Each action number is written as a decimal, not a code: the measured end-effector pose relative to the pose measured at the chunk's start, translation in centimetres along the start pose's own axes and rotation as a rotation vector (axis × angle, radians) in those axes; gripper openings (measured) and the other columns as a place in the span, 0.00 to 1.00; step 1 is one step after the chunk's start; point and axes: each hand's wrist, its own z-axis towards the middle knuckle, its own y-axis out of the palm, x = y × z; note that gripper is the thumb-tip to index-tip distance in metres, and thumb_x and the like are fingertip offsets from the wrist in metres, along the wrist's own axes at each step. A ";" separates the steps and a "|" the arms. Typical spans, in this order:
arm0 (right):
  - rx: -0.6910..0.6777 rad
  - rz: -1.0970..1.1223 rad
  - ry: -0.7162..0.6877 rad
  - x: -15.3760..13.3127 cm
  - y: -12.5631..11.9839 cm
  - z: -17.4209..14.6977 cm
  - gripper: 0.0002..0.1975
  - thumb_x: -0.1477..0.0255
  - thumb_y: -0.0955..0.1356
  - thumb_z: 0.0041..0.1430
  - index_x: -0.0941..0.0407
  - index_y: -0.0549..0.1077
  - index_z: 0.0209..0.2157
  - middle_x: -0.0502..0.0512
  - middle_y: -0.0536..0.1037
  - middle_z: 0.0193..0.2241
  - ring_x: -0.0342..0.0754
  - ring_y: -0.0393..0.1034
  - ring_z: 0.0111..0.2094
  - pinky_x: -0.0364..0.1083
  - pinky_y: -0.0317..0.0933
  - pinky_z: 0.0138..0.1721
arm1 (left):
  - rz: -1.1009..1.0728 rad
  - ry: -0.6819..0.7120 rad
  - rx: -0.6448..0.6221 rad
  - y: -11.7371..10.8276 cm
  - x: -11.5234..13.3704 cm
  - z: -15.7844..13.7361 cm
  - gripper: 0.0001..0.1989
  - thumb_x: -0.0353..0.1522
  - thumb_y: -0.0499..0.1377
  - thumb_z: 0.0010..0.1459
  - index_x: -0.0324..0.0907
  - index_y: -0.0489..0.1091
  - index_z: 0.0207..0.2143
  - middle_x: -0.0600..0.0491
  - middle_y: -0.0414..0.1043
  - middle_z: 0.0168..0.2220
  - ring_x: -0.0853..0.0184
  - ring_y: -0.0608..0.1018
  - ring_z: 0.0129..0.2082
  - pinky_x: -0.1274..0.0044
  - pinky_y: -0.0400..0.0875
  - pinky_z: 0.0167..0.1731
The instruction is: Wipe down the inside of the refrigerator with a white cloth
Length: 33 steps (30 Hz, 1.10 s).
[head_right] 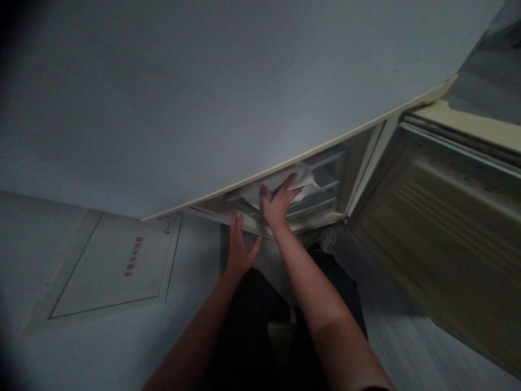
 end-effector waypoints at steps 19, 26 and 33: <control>0.230 0.017 0.118 2.7 -2.4 3.1 0.45 0.56 0.51 0.72 0.72 0.21 0.71 0.76 0.34 0.73 0.63 0.26 0.75 0.63 0.38 0.71 | -0.695 -0.403 -0.235 3.6 0.1 -5.4 0.35 0.41 0.59 0.65 0.51 0.49 0.69 0.40 0.49 0.73 0.56 0.70 0.65 0.60 0.69 0.60; 0.418 0.312 0.242 7.1 -5.3 8.0 0.40 0.58 0.53 0.70 0.63 0.35 0.74 0.69 0.43 0.73 0.52 0.34 0.75 0.59 0.37 0.72 | -0.932 -0.580 -0.247 3.4 1.0 -5.7 0.30 0.41 0.66 0.59 0.48 0.62 0.61 0.41 0.67 0.63 0.57 0.78 0.55 0.63 0.72 0.55; 0.175 0.415 0.362 1.0 -0.9 1.6 0.46 0.53 0.53 0.69 0.68 0.26 0.73 0.72 0.41 0.73 0.60 0.32 0.75 0.60 0.36 0.71 | -1.386 -0.967 -0.111 5.8 4.1 -3.5 0.28 0.53 0.60 0.60 0.44 0.71 0.52 0.43 0.76 0.54 0.56 0.81 0.49 0.65 0.74 0.49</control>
